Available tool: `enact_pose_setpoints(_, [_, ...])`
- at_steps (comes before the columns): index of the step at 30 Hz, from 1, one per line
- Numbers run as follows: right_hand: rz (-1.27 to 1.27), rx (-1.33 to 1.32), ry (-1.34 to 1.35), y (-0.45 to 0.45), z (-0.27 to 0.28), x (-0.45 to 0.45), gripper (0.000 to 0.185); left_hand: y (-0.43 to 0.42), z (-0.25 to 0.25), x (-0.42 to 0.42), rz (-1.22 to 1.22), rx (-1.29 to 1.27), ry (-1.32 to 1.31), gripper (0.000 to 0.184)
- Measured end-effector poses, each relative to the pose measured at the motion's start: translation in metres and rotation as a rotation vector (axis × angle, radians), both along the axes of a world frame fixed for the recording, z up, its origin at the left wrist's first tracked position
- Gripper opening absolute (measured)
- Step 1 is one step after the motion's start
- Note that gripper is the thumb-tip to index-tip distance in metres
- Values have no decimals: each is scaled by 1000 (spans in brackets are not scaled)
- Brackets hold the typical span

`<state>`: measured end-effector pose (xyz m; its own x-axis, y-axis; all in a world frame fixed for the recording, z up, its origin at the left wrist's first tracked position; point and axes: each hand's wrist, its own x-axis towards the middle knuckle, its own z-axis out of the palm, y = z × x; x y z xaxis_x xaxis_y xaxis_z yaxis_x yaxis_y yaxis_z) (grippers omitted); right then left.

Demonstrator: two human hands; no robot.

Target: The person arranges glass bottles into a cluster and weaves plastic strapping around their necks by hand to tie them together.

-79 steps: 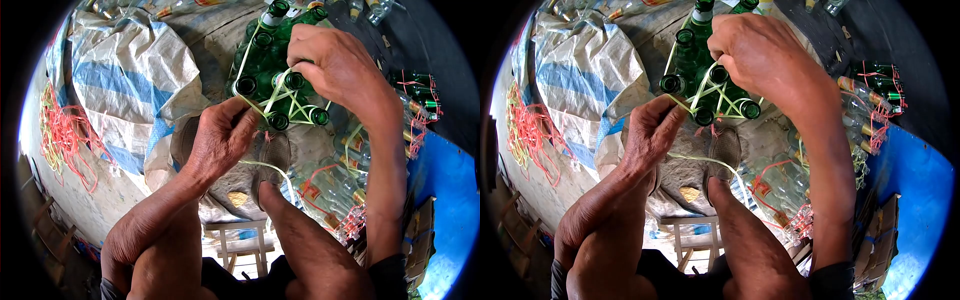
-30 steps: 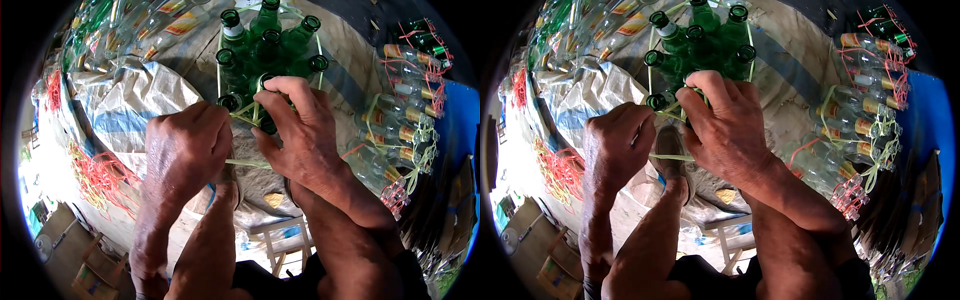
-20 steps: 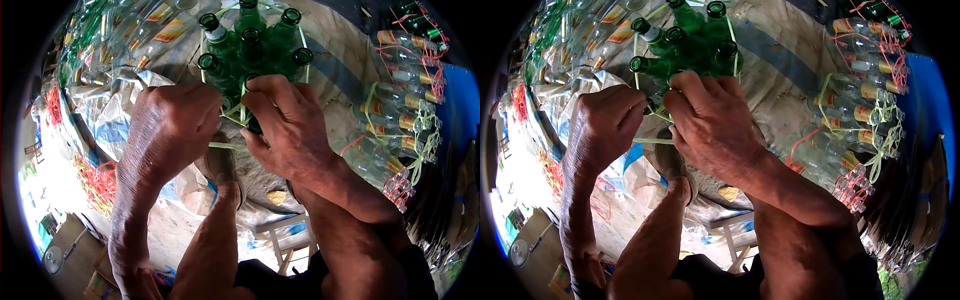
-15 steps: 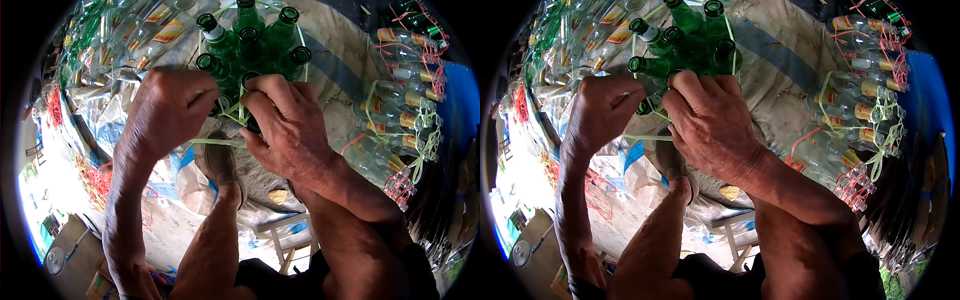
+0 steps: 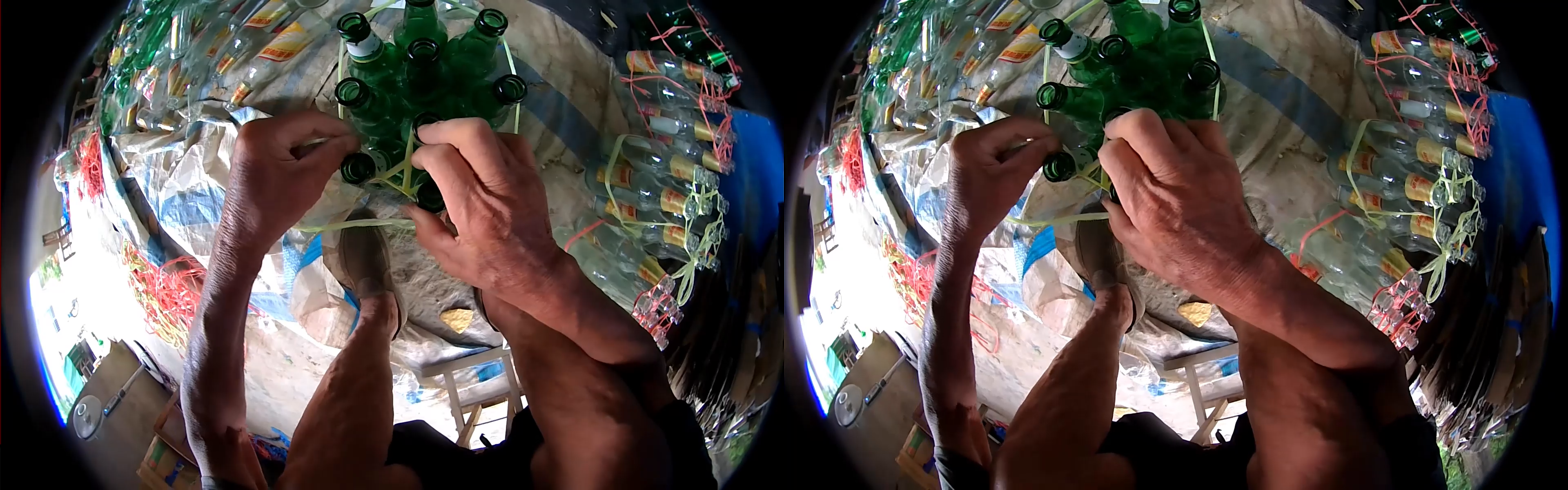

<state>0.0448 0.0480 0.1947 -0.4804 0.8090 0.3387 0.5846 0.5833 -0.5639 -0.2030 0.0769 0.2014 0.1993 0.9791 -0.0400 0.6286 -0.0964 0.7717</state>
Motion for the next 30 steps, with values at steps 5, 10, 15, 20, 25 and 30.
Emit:
enact_pose_setpoints(5, [-8,4,3,-1,-1,1,45,-21,-12,3,254,-201,-233,12])
enact_pose_setpoints(10, [8,-14,-26,-1,2,2,58,-35,-29,5,396,-299,-604,16])
enact_pose_setpoints(15, [28,-50,47,-3,2,12,68,-42,-38,2,470,-495,-849,13])
enact_pose_setpoints(20, [-101,80,139,-8,0,36,56,-45,-51,5,494,-533,-960,11])
enact_pose_setpoints(25, [-190,-89,116,-13,-11,49,44,-49,-60,6,465,-503,-1075,10])
enact_pose_setpoints(30, [-219,-197,201,-14,-25,47,43,-50,-64,8,483,-510,-1100,10])
